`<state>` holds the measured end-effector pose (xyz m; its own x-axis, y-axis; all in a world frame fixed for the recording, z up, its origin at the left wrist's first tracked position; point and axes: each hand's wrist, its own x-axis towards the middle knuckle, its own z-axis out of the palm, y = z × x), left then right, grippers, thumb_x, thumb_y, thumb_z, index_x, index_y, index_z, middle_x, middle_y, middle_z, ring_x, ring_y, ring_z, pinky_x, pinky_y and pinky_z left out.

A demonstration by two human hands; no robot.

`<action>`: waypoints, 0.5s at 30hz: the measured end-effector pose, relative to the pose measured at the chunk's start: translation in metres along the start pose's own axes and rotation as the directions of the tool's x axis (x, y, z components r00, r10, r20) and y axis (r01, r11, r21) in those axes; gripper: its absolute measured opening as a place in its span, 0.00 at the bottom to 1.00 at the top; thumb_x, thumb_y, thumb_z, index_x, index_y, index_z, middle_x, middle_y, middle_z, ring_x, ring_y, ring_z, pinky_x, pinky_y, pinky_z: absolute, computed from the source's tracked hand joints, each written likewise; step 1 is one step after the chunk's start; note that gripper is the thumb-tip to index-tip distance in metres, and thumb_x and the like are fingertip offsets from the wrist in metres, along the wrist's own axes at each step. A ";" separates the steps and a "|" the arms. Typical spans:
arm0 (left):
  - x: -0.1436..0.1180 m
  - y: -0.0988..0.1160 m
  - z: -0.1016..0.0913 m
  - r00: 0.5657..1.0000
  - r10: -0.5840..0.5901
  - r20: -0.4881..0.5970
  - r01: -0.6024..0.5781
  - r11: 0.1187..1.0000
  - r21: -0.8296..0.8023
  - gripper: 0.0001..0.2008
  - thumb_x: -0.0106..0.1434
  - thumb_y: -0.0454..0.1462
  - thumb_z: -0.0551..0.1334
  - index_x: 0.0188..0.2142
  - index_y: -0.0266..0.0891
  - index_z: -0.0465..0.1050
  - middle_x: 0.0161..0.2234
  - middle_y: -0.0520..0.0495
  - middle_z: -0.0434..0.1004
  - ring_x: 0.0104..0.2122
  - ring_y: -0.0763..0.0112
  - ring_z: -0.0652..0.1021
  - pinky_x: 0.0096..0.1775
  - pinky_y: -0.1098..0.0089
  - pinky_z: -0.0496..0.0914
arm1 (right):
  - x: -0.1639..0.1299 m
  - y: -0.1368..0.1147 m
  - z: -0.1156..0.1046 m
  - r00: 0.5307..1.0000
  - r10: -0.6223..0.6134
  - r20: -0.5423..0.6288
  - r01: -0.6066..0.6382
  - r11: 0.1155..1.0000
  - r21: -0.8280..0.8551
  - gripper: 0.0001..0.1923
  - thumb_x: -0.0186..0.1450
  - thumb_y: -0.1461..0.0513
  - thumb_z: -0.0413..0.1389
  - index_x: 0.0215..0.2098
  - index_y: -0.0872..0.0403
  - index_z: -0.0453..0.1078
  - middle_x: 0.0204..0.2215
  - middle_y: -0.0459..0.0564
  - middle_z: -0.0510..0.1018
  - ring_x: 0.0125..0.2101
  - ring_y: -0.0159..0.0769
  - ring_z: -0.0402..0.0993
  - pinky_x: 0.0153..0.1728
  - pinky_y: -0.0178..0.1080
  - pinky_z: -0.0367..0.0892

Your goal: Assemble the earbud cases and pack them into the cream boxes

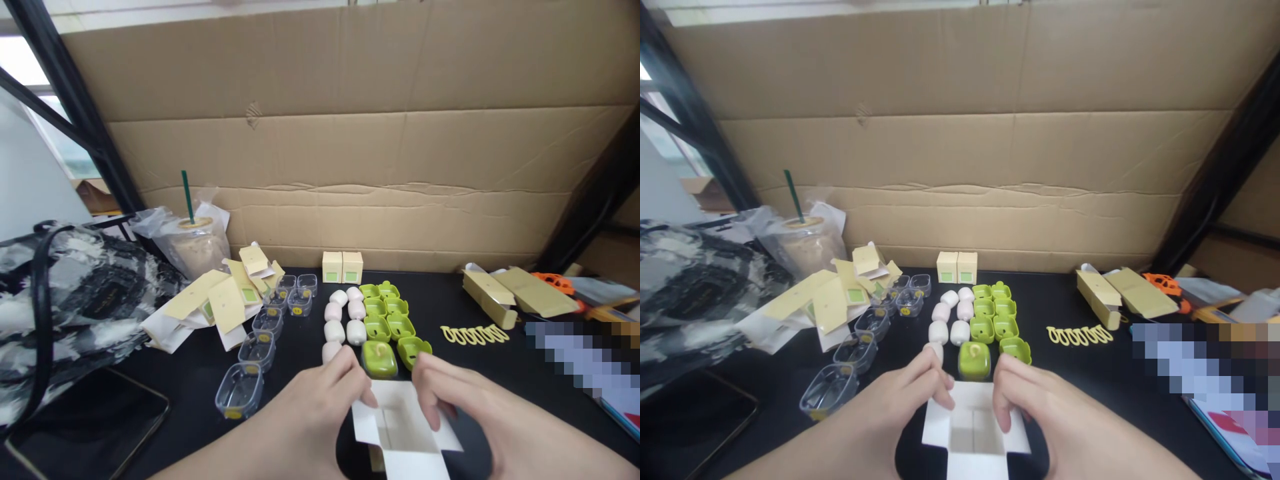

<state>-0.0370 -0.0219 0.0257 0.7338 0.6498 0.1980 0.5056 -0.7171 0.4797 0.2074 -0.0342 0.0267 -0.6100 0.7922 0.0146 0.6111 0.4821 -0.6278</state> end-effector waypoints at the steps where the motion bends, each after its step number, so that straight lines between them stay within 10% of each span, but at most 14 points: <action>1: -0.001 0.000 0.002 1.000 -0.007 0.019 0.007 1.000 0.018 0.27 0.41 0.36 0.71 0.39 0.41 0.62 0.38 0.50 0.65 0.33 0.68 0.71 0.29 0.72 0.66 | -0.001 0.000 0.002 1.000 0.015 0.016 -0.015 1.000 -0.009 0.22 0.44 0.65 0.68 0.29 0.50 0.60 0.34 0.43 0.69 0.34 0.36 0.66 0.35 0.34 0.65; 9: 0.000 -0.042 0.057 0.982 0.128 -0.142 -0.117 0.990 0.083 0.30 0.48 0.34 0.63 0.49 0.43 0.52 0.39 0.48 0.62 0.30 0.70 0.69 0.25 0.75 0.63 | 0.018 0.009 -0.010 0.989 0.041 -0.141 -0.012 0.980 0.200 0.10 0.62 0.55 0.57 0.39 0.50 0.65 0.29 0.43 0.67 0.26 0.31 0.65 0.27 0.33 0.64; 15: 0.004 -0.055 0.081 0.920 0.276 -0.279 -0.294 0.956 -0.022 0.28 0.54 0.32 0.60 0.52 0.42 0.50 0.44 0.42 0.59 0.47 0.56 0.69 0.43 0.62 0.69 | 0.057 0.028 -0.015 0.959 -0.037 -0.280 0.038 0.999 -0.003 0.07 0.62 0.57 0.57 0.37 0.51 0.72 0.33 0.47 0.68 0.27 0.32 0.68 0.29 0.37 0.67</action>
<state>-0.0254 -0.0005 -0.0691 0.6881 0.4697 0.5531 0.2575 -0.8707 0.4191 0.1978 0.0299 0.0215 -0.4663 0.8469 0.2555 0.5895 0.5129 -0.6241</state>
